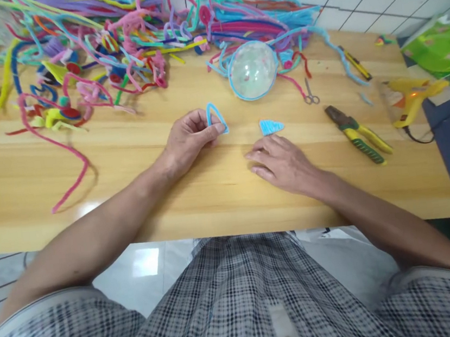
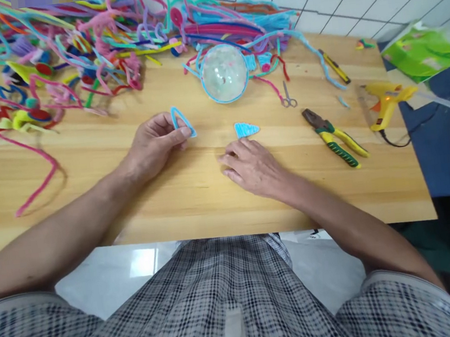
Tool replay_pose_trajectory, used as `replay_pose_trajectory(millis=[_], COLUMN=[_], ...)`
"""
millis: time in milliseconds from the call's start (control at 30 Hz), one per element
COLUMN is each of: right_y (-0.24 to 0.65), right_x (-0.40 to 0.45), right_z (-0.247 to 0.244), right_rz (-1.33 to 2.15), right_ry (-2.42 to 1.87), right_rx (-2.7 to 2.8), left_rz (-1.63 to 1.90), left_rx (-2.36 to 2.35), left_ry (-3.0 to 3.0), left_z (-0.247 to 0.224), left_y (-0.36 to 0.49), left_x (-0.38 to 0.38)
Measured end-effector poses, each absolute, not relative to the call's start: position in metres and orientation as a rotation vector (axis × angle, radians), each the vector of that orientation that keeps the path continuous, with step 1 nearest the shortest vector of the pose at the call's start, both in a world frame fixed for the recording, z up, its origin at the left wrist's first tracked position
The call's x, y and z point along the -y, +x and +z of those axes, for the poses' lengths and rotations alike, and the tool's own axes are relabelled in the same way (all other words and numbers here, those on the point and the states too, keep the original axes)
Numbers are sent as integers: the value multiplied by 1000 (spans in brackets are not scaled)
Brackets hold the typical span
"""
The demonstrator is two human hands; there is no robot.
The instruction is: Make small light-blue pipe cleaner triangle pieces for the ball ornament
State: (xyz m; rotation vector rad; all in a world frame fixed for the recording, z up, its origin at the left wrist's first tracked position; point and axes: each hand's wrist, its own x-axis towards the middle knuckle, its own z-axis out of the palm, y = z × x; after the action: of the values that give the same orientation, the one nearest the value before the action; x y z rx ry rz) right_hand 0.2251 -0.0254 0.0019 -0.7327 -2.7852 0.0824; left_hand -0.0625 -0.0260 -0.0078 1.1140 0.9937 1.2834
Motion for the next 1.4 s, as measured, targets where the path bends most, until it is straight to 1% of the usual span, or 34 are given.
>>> replay_pose_trajectory(millis=[167,567,767,967,1167,1267,1400], right_y=[223,223,224,240,272,268,244], right_x=[29,26,26,13,-8,-1,25], right_z=[6,5,7,14,30,33,21], right_rz=[146,312,341,487,346,347,339], right_ry=[-751,-795,-784,-1059,-1331,-1276,-913], right_rx=[2845,2797,2801,2503,2203,2229,2551], left_rz=[1268,1257,1240,1238,1244,1240,1233], left_rx=[-977,-971,-978,-973,-970,-962,-948], left_ry=[1112,1095,1078,1101,1146,1115,1054], left_z=[-5,-6,-7,-4,-6,-8,-7], left_y=[-62,-63,-63,-62,-66,-65,-59], left_x=[27,26,26,27,26,27,31])
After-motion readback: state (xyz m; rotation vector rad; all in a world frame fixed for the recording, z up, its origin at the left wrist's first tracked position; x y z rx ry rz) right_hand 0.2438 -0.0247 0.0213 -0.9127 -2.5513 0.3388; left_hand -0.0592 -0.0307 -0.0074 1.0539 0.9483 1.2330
